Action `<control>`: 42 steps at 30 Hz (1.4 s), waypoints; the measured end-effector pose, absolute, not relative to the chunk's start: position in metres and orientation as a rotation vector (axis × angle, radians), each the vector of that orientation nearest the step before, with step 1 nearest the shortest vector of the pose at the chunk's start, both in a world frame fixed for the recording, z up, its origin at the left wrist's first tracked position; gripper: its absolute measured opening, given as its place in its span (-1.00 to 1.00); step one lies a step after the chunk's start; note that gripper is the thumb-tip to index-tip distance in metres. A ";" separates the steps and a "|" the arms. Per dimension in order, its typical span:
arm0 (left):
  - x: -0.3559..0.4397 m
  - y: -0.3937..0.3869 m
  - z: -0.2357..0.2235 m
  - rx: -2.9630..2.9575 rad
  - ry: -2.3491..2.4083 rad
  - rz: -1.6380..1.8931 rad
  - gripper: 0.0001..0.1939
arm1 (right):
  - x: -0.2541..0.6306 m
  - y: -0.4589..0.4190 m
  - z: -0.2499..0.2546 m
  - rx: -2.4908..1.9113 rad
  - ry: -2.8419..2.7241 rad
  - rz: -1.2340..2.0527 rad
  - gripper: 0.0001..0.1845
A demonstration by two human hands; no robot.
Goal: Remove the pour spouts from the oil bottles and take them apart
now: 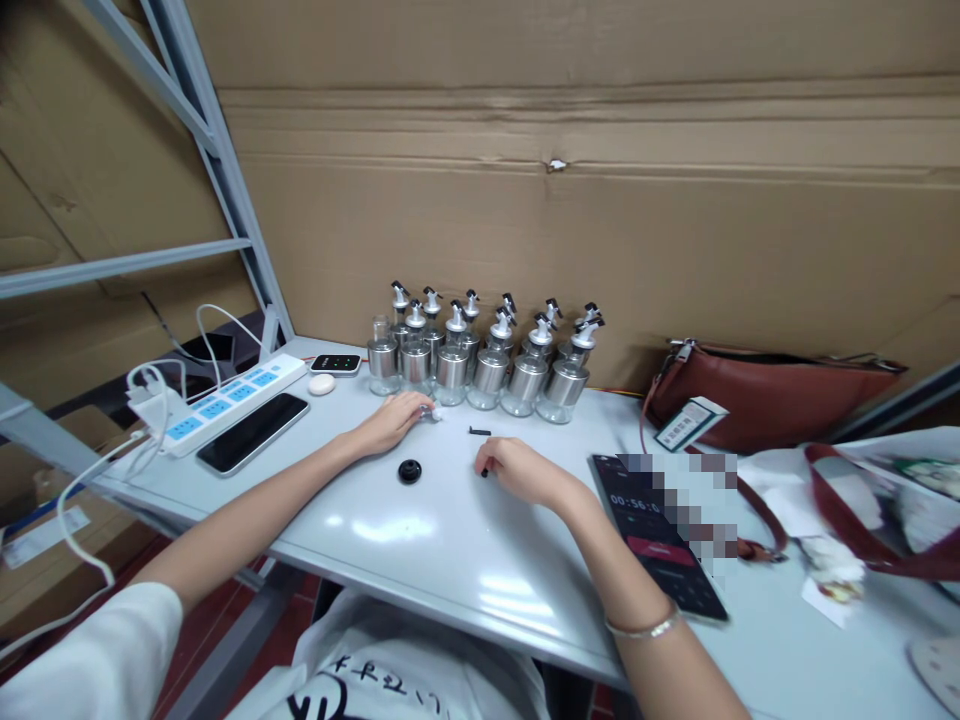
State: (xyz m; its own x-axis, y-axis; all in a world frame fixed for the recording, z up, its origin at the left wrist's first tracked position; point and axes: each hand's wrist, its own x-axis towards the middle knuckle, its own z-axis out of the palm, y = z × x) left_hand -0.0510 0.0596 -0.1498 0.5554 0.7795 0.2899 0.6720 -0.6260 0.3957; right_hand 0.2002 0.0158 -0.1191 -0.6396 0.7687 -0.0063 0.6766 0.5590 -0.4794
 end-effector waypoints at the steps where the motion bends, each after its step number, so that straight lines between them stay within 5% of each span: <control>1: -0.051 0.059 -0.150 2.556 1.208 0.650 -0.71 | 0.200 0.016 -0.119 -1.224 -2.585 0.668 -0.52; 7: -0.052 0.059 -0.148 2.535 1.228 0.739 -0.77 | 0.199 0.015 -0.118 -1.284 -2.518 0.691 -0.45; 15: -0.043 0.080 -0.095 1.949 1.194 1.715 -0.57 | 0.199 0.016 -0.106 -1.182 -2.299 0.479 -0.69; 20: -0.019 0.108 -0.088 1.884 1.251 1.745 -0.43 | 0.196 0.014 -0.102 -1.125 -2.221 0.361 -0.75; 31: -0.001 0.128 -0.100 1.760 1.434 1.788 -0.61 | 0.192 0.013 -0.106 -1.028 -2.244 0.267 -0.76; 42: -0.017 0.051 -0.099 2.364 1.312 1.871 -0.65 | 0.188 0.008 -0.102 -0.958 -2.177 0.203 -0.77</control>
State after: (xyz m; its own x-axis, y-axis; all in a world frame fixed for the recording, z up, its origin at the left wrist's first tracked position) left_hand -0.0167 0.0507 -0.0994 0.0393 0.4877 0.8721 0.6536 -0.6727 0.3467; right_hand 0.1879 0.0076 -0.1024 -0.4503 0.6909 0.5655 0.5742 0.7091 -0.4091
